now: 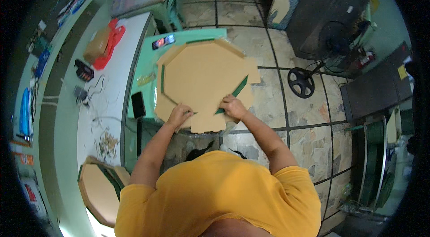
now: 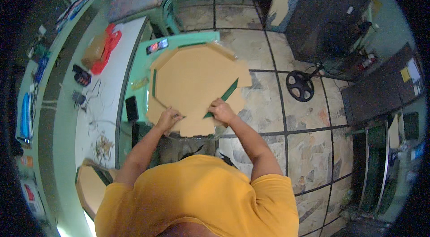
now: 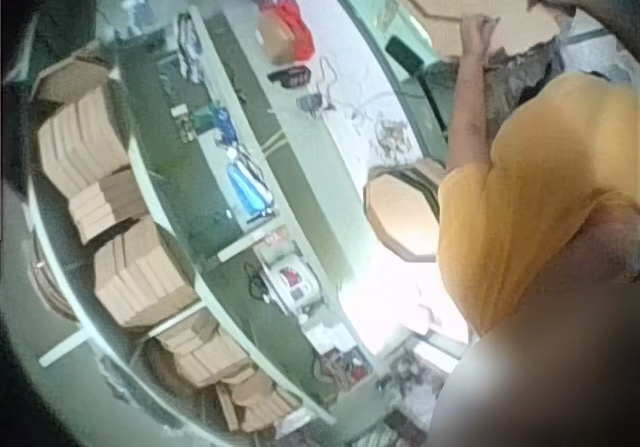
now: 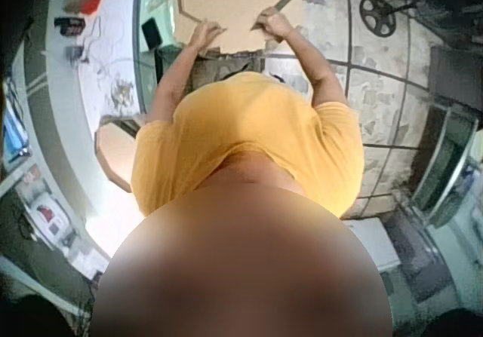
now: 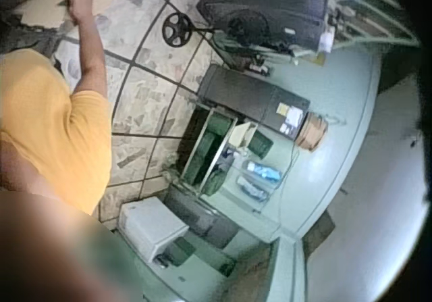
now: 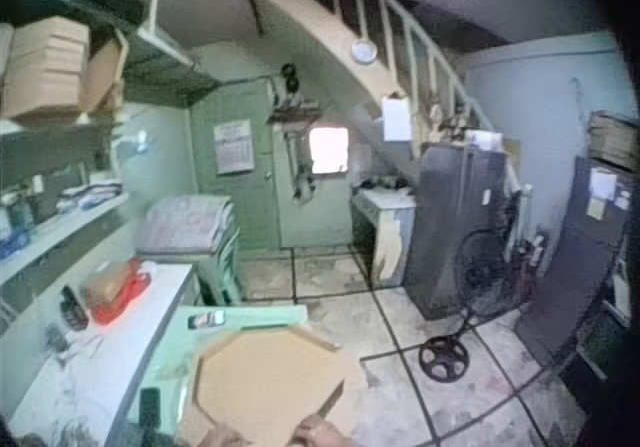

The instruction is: The person folds flat octagonal cardboard pieces into shallow box shapes by hand, then stacks the finished boxes on a nearby freezer. The person handles each piece individually, folding edges and aligning sides before placing the completed box aside.

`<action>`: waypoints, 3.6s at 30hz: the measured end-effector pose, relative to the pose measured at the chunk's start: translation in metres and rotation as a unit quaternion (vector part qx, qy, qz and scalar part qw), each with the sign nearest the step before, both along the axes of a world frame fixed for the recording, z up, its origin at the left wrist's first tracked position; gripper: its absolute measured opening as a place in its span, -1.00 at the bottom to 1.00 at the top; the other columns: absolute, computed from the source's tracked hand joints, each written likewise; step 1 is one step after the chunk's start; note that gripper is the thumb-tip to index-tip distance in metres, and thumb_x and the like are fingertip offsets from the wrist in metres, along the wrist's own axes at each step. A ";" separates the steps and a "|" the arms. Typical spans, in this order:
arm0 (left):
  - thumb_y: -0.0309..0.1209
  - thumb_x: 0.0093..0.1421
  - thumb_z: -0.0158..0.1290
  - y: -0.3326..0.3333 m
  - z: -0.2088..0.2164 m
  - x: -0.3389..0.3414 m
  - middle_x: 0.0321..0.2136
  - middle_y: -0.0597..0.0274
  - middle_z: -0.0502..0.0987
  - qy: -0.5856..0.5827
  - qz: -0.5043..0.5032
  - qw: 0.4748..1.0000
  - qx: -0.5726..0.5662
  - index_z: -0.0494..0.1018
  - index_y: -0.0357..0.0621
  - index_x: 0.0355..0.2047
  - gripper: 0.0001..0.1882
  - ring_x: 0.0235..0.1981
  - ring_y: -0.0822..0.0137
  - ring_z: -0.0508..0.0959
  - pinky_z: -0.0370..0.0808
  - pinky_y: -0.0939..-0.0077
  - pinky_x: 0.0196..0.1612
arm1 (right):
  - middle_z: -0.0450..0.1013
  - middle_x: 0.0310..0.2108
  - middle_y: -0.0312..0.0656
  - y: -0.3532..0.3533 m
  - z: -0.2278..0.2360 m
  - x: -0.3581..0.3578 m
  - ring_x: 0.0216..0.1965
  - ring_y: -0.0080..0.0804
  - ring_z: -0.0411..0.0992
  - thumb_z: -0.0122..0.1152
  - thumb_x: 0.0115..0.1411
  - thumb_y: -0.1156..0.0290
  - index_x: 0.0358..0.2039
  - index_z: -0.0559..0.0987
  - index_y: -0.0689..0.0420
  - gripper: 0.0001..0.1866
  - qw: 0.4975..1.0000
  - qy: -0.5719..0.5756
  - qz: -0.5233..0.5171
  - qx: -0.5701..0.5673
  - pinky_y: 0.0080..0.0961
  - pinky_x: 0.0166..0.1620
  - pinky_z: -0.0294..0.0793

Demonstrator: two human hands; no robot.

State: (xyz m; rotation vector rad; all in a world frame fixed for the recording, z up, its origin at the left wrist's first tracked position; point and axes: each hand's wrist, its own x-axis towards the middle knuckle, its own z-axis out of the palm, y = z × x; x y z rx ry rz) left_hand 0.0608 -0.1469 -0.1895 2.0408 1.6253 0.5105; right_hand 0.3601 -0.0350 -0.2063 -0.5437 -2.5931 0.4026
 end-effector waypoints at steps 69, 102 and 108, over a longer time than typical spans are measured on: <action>-0.21 0.26 -0.04 -0.070 -0.033 0.067 -0.19 -0.10 0.46 -0.696 0.393 0.532 -0.280 0.22 -0.41 -0.04 -0.53 -0.25 0.07 0.55 0.54 0.17 -0.10 | 0.46 -0.46 -0.28 -0.109 0.021 -0.089 -0.30 -0.37 0.44 0.21 -0.11 0.25 -0.52 0.54 0.02 -0.84 0.984 -0.098 0.002 0.150 -0.32 -0.18 0.29; -0.50 -0.07 0.09 -0.123 0.032 -0.100 -0.42 -0.01 0.58 -0.239 0.569 0.785 0.045 0.50 -0.43 -0.28 -0.69 -0.40 0.19 0.59 0.48 0.35 -0.33 | 0.49 -0.34 -0.25 -0.060 0.145 -0.078 -0.33 -0.53 0.41 0.00 0.17 0.51 -0.17 0.52 0.29 -0.76 0.690 0.370 -0.204 -0.588 -0.55 -0.22 0.40; -0.25 0.24 -0.02 -0.170 0.025 -0.168 -0.05 0.15 0.49 -0.671 0.471 0.571 0.033 0.33 -0.25 0.06 -0.55 -0.08 0.24 0.50 0.40 0.34 -0.05 | 0.32 -0.61 -0.41 -0.059 0.128 -0.147 -0.58 -0.60 0.28 0.06 0.13 0.43 -0.52 0.44 0.12 -0.89 0.687 0.310 -0.219 -0.620 -0.53 -0.55 0.25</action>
